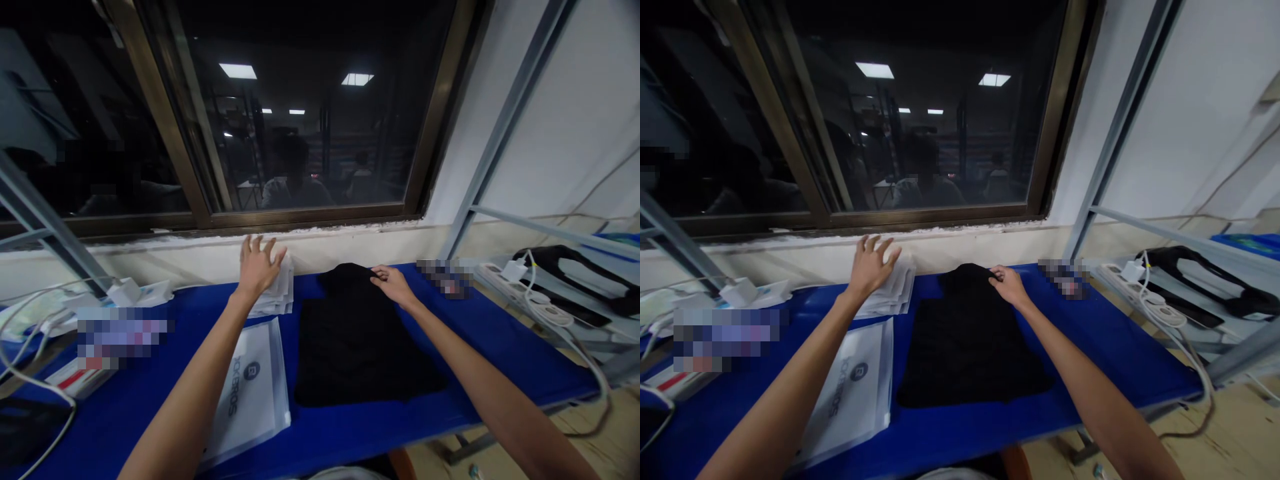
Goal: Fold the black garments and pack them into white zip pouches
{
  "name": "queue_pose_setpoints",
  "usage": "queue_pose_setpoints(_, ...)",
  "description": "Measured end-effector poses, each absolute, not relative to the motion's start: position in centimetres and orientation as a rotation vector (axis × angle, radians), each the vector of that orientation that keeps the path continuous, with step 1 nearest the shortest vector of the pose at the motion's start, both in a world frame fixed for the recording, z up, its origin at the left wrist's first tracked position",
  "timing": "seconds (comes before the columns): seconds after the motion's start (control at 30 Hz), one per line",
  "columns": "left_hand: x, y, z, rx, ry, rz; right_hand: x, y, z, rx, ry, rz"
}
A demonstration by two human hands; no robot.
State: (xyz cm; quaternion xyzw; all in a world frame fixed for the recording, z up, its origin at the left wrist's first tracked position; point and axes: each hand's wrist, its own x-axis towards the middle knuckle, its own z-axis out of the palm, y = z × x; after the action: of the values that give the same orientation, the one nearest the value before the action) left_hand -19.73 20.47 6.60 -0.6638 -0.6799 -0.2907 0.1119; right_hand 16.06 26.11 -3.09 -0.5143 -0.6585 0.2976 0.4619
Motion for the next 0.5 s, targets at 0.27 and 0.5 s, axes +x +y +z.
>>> queue_pose_setpoints(0.27,-11.5,22.1,5.7,-2.651,-1.663,-0.774,15.9,25.3,-2.1,-1.042,-1.682,0.730)
queue_pose_setpoints(0.5,-8.7,26.8,5.1,-2.764,-1.602,-0.470,16.2,25.1,-1.3,-0.932,-1.673,0.828)
